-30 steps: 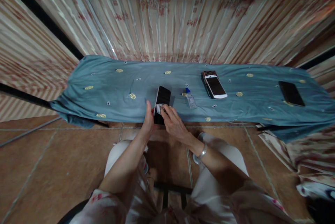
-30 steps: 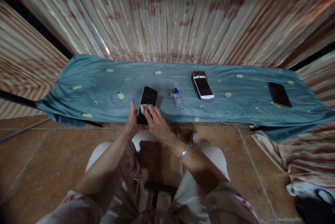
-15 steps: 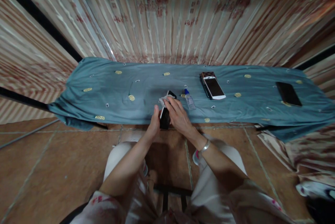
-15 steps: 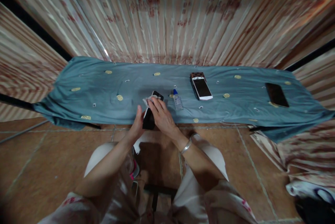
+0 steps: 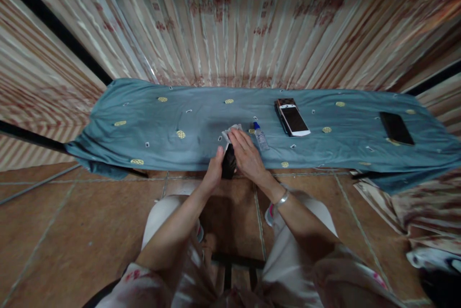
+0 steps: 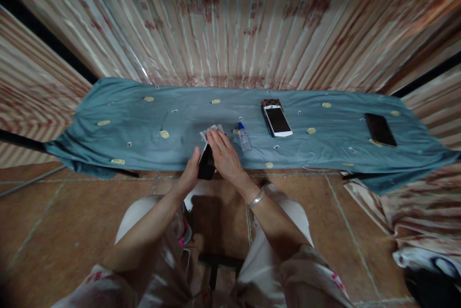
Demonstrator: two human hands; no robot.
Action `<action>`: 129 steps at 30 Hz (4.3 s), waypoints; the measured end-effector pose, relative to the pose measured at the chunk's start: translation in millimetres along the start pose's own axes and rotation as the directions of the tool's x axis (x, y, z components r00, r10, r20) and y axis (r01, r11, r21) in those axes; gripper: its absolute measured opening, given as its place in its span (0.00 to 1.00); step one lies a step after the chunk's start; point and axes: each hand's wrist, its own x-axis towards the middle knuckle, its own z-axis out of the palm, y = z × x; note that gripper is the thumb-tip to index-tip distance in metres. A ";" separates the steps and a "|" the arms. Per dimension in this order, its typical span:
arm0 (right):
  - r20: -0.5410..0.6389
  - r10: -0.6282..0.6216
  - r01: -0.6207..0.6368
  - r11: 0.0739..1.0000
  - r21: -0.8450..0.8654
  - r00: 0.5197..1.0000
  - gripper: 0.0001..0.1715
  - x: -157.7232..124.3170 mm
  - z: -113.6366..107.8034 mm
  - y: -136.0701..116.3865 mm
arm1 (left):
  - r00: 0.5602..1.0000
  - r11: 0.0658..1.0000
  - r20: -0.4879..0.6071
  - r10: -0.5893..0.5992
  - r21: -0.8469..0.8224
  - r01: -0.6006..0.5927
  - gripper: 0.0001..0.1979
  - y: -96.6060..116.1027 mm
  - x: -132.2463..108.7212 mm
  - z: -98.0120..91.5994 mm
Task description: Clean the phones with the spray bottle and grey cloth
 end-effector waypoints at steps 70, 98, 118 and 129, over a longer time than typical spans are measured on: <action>0.508 0.514 -0.642 0.114 0.758 0.691 0.21 -13.2 22.6 -36.8 | 0.983 0.944 -0.171 0.067 -0.308 -0.118 0.35 54.8 -8.3 -4.7; 0.362 0.412 -0.546 0.564 0.619 0.836 0.08 -20.6 18.0 -41.1 | 0.957 0.899 -0.209 0.200 -0.349 -0.264 0.13 48.7 4.2 -19.6; 0.128 0.235 -0.260 0.935 0.242 0.964 0.09 -7.4 -15.6 -42.1 | 0.958 0.952 -0.185 0.217 -0.177 -0.250 0.16 26.8 -5.5 3.4; 0.168 0.206 -0.252 0.911 0.326 0.964 0.10 -3.8 -14.5 -40.0 | 0.973 0.960 -0.150 0.177 -0.192 -0.205 0.14 25.1 -7.7 0.6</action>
